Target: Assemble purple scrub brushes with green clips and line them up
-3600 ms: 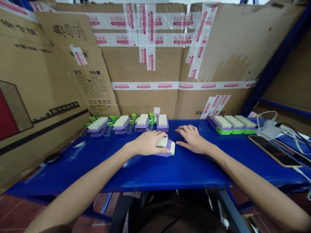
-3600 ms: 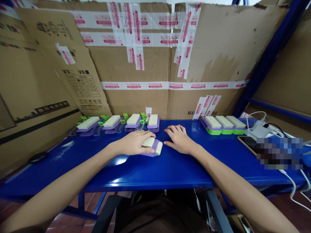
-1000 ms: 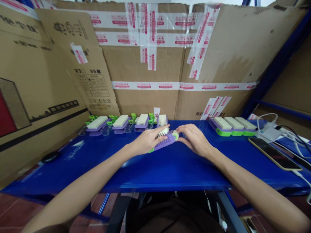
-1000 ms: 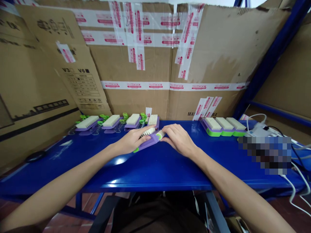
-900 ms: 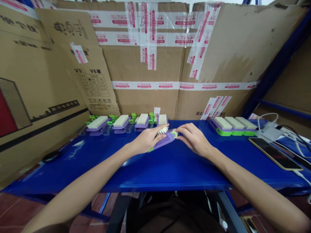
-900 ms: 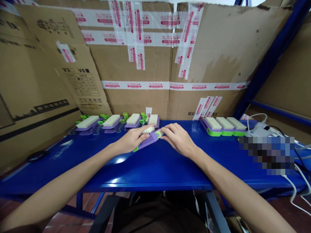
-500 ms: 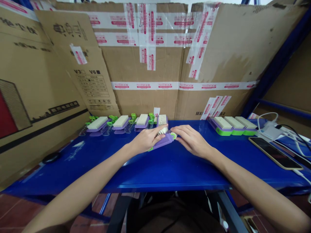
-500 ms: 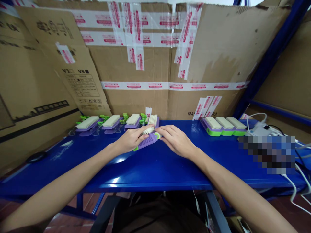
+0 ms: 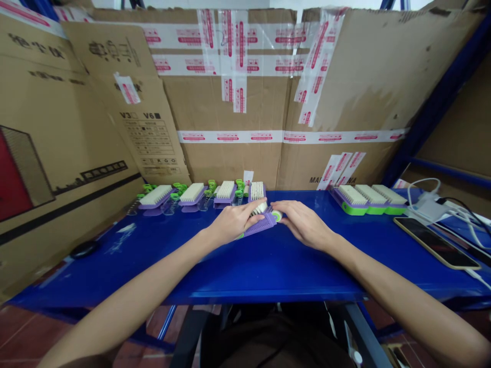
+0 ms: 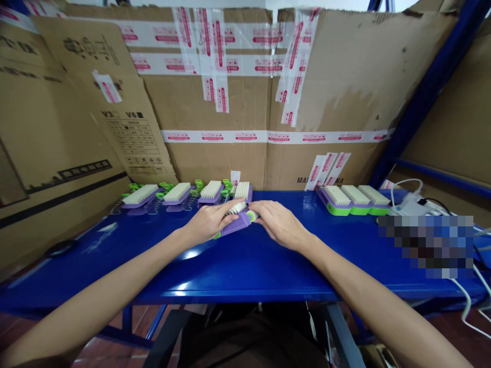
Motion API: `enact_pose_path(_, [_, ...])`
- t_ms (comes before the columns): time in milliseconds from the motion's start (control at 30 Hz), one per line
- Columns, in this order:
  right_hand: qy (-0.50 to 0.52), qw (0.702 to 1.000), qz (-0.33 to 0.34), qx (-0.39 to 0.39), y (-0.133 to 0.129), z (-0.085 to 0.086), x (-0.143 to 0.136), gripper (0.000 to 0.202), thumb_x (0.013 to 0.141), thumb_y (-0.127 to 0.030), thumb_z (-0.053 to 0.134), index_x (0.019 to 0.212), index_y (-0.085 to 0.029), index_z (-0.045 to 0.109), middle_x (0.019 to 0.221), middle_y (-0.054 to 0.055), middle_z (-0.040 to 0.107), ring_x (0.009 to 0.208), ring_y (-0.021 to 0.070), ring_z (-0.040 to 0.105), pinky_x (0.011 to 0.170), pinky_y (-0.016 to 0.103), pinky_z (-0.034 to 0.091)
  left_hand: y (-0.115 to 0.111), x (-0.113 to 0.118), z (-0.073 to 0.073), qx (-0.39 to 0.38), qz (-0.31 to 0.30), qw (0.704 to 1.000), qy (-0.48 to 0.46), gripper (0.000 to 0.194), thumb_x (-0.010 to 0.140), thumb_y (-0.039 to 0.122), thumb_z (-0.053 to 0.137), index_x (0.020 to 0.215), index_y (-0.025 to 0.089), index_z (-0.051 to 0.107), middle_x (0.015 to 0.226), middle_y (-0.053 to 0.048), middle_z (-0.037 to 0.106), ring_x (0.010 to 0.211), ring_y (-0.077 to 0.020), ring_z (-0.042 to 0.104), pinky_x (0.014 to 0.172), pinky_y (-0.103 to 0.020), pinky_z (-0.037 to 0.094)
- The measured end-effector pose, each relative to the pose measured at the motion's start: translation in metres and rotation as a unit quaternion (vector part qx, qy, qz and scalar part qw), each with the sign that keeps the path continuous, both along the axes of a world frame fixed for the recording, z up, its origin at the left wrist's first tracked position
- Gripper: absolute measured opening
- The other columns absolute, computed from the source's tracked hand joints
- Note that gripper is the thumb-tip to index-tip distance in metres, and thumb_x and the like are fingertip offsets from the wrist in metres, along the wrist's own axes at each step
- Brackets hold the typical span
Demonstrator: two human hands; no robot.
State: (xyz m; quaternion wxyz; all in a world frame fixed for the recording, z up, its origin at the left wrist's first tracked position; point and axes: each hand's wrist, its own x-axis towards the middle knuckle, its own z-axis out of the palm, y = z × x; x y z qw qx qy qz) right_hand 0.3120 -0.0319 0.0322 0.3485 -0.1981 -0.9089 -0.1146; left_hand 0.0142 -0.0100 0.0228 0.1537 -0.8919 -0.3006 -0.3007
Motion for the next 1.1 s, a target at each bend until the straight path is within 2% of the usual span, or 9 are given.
enact_pose_path(167, [-0.005, 1.000, -0.016, 0.014, 0.001, -0.001, 0.001, 0.035, 0.122, -0.032, 0.049, 0.155, -0.021, 0.055, 0.142, 0.018, 0.077, 0.129, 0.0335, 0.075, 0.105, 0.054, 0.064, 0.000, 0.000, -0.002, 0.013, -0.001, 1.000, -0.006, 0.061, 0.124, 0.057, 0.036, 0.162, 0.016, 0.062, 0.138, -0.015, 0.084, 0.098, -0.0240, 0.089, 0.083, -0.035, 0.074])
enact_pose_path(367, [-0.009, 1.000, -0.022, 0.005, 0.001, 0.000, 0.001, 0.037, 0.122, -0.035, 0.047, 0.155, -0.022, 0.057, 0.142, 0.017, 0.078, 0.129, 0.0336, 0.074, 0.107, 0.054, 0.061, 0.002, -0.001, -0.005, 0.027, 0.013, 1.000, -0.004, 0.059, 0.124, 0.056, 0.039, 0.157, 0.016, 0.066, 0.137, -0.015, 0.084, 0.096, -0.0217, 0.089, 0.079, -0.029, 0.072])
enact_pose_path(600, [-0.005, 0.999, -0.027, 0.029, -0.001, -0.001, -0.001, 0.031, 0.122, -0.037, 0.049, 0.146, -0.020, 0.059, 0.135, 0.017, 0.079, 0.118, 0.0316, 0.074, 0.102, 0.050, 0.061, 0.003, -0.002, -0.003, 0.096, 0.010, 0.995, -0.013, 0.052, 0.125, 0.052, 0.041, 0.138, 0.015, 0.076, 0.121, -0.011, 0.089, 0.092, -0.0202, 0.088, 0.072, -0.027, 0.068])
enact_pose_path(867, [-0.009, 0.999, -0.029, 0.019, 0.000, -0.002, -0.001, 0.034, 0.123, -0.039, 0.046, 0.149, -0.021, 0.058, 0.136, 0.017, 0.079, 0.119, 0.0323, 0.074, 0.101, 0.051, 0.059, 0.000, 0.001, -0.001, 0.090, 0.028, 0.995, -0.008, 0.053, 0.123, 0.054, 0.044, 0.133, 0.014, 0.077, 0.112, -0.013, 0.088, 0.089, -0.0200, 0.087, 0.074, -0.026, 0.066])
enact_pose_path(1100, [-0.009, 0.999, -0.028, 0.019, 0.001, -0.001, 0.000, 0.034, 0.123, -0.037, 0.045, 0.150, -0.021, 0.058, 0.139, 0.016, 0.078, 0.119, 0.0325, 0.073, 0.101, 0.051, 0.059, -0.007, 0.007, 0.003, 0.123, 0.046, 0.991, -0.017, 0.054, 0.122, 0.056, 0.045, 0.125, 0.015, 0.079, 0.103, -0.011, 0.088, 0.087, -0.0208, 0.086, 0.066, -0.027, 0.062])
